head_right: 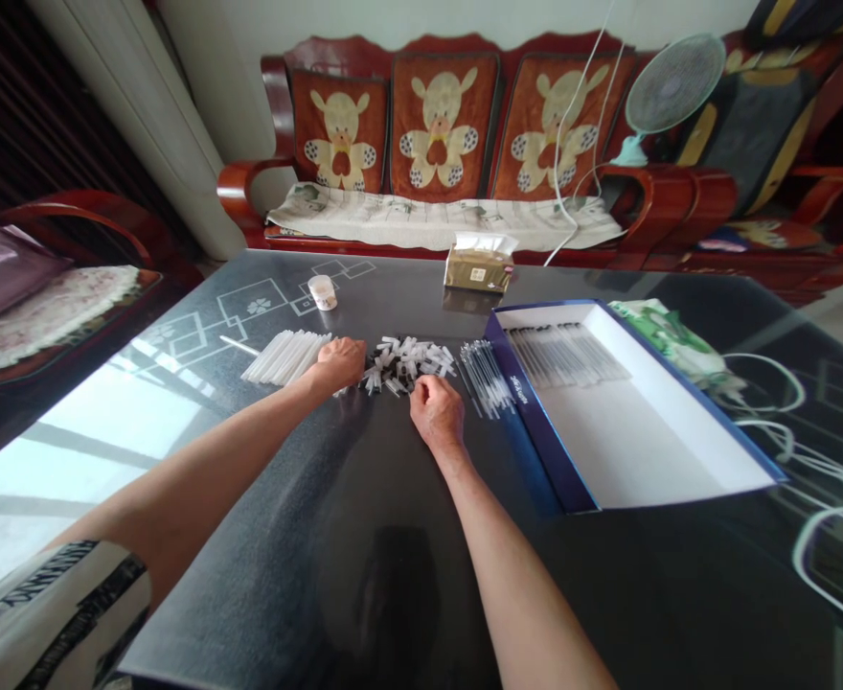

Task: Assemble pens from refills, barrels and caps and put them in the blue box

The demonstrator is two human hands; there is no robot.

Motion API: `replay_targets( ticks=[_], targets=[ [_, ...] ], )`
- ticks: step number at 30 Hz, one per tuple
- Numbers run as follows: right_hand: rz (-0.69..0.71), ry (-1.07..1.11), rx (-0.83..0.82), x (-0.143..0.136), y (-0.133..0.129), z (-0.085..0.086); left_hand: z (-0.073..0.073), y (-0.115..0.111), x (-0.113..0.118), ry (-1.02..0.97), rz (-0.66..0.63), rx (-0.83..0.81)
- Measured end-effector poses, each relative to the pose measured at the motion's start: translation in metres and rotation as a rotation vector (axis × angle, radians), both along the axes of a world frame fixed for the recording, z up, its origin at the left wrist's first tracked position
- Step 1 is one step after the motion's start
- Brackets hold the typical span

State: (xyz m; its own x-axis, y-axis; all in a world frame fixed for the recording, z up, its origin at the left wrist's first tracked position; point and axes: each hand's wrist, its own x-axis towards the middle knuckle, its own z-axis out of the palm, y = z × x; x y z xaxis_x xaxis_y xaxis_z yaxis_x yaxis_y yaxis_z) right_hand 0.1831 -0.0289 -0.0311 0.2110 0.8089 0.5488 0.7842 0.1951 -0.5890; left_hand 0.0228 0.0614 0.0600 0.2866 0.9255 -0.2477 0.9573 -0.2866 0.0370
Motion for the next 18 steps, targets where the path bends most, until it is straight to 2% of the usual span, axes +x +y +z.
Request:
replay_targets(
  ticks=[5,18],
  targets=[
    [-0.001,0.000,-0.006,0.000,0.000,0.000,-0.006,-0.006,-0.005,0.058,0.030,0.032],
    [-0.006,-0.007,-0.013,-0.001,-0.001,0.003,-0.012,-0.007,-0.018,0.054,-0.008,0.030]
  ],
)
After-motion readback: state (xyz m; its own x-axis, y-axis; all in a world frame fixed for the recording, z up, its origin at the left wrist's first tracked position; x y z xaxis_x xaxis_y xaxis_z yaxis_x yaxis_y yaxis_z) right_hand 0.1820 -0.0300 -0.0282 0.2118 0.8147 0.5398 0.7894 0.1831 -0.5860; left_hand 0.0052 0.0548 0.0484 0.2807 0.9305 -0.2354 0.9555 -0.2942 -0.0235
